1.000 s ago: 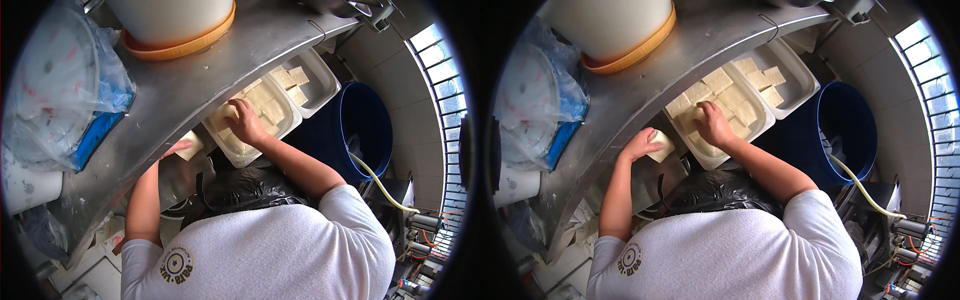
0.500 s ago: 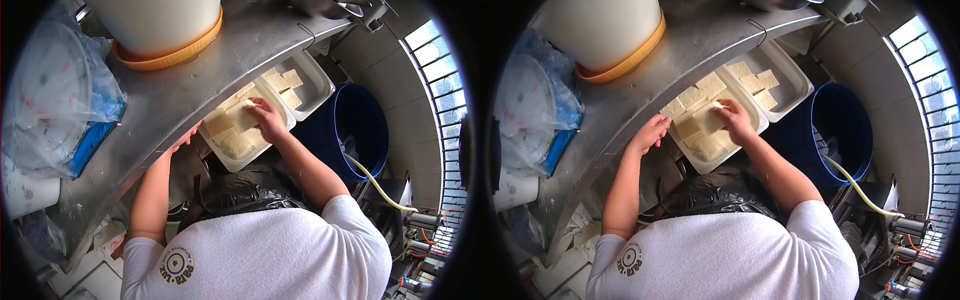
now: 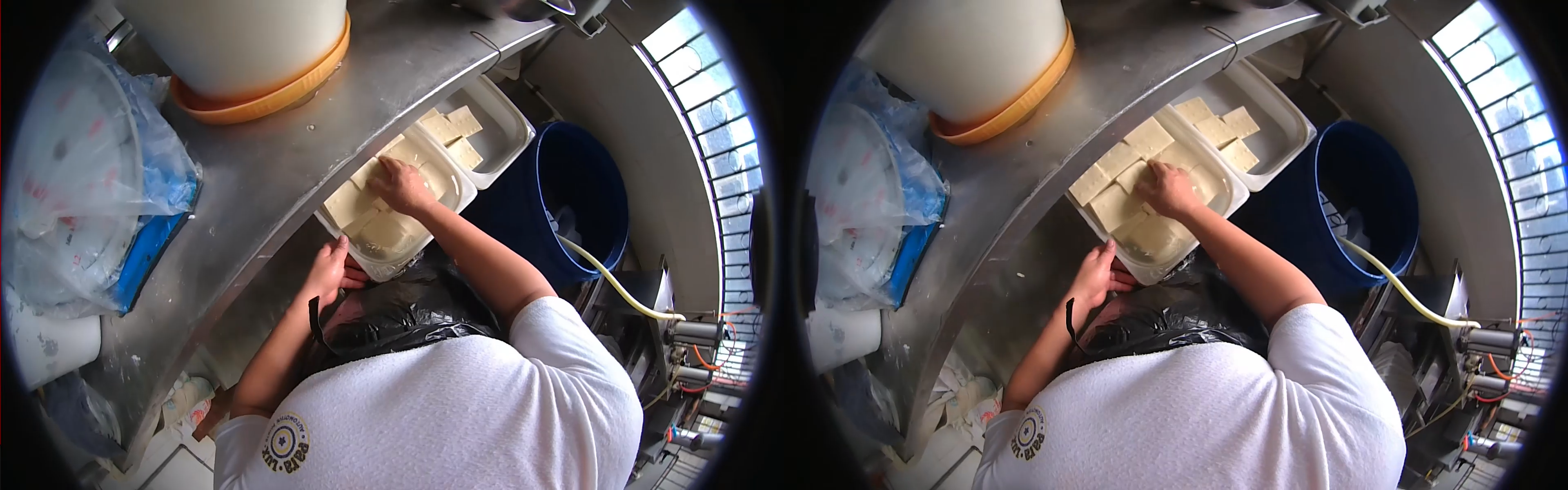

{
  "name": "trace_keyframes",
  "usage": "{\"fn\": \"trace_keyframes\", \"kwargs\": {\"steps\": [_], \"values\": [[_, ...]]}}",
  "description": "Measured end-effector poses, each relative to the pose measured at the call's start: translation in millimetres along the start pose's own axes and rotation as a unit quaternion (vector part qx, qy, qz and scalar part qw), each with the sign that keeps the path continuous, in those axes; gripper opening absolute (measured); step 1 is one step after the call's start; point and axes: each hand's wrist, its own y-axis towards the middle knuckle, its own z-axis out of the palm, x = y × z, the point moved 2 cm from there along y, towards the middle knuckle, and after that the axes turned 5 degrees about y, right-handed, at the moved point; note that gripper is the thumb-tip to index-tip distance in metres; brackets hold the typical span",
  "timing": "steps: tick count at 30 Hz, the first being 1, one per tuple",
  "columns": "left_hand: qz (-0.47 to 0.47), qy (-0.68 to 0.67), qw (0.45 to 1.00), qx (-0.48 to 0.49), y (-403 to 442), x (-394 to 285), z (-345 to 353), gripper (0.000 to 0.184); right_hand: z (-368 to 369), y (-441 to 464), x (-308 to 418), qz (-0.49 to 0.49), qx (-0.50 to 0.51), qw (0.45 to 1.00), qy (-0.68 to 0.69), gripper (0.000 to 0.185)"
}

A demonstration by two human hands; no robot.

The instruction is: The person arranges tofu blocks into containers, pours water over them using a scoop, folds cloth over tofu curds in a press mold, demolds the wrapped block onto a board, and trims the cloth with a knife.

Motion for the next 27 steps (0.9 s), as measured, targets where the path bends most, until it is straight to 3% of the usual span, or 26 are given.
{"fn": "trace_keyframes", "kwargs": {"steps": [2,3,7,9,10,12,16,20,24,27], "values": [[0.039,-0.019,0.998,-0.049,10,9,8,0.043,7,-9,10,-0.058,-0.081,0.991,-0.085,0.079],[0.037,-0.016,0.998,-0.041,12,9,11,0.043,4,-20,30,-0.038,-0.081,0.989,-0.116,0.083],[0.068,-0.064,0.992,-0.083,11,0,18,0.034,19,-29,60,-0.088,-0.106,0.971,-0.196,0.074],[0.081,-0.045,0.992,-0.083,28,17,4,0.031,27,-23,71,-0.111,0.009,0.952,-0.286,0.080],[0.080,-0.041,0.993,-0.080,24,10,9,0.031,32,-18,70,-0.107,0.006,0.952,-0.286,0.080],[0.063,-0.047,0.992,-0.100,14,-4,18,0.036,42,-6,67,-0.095,0.113,0.950,-0.275,0.077],[0.081,-0.036,0.989,-0.120,20,-10,20,0.036,29,7,71,-0.113,0.149,0.940,-0.286,0.076],[0.095,-0.001,0.983,-0.154,33,-15,12,0.035,30,43,62,-0.191,-0.007,0.959,-0.209,0.074],[0.109,0.016,0.974,-0.198,51,-13,-14,0.034,26,75,48,-0.181,0.141,0.948,-0.222,0.076],[0.122,0.015,0.956,-0.268,52,-20,-8,0.035,-33,80,25,-0.190,0.051,0.971,-0.139,0.070]]}}
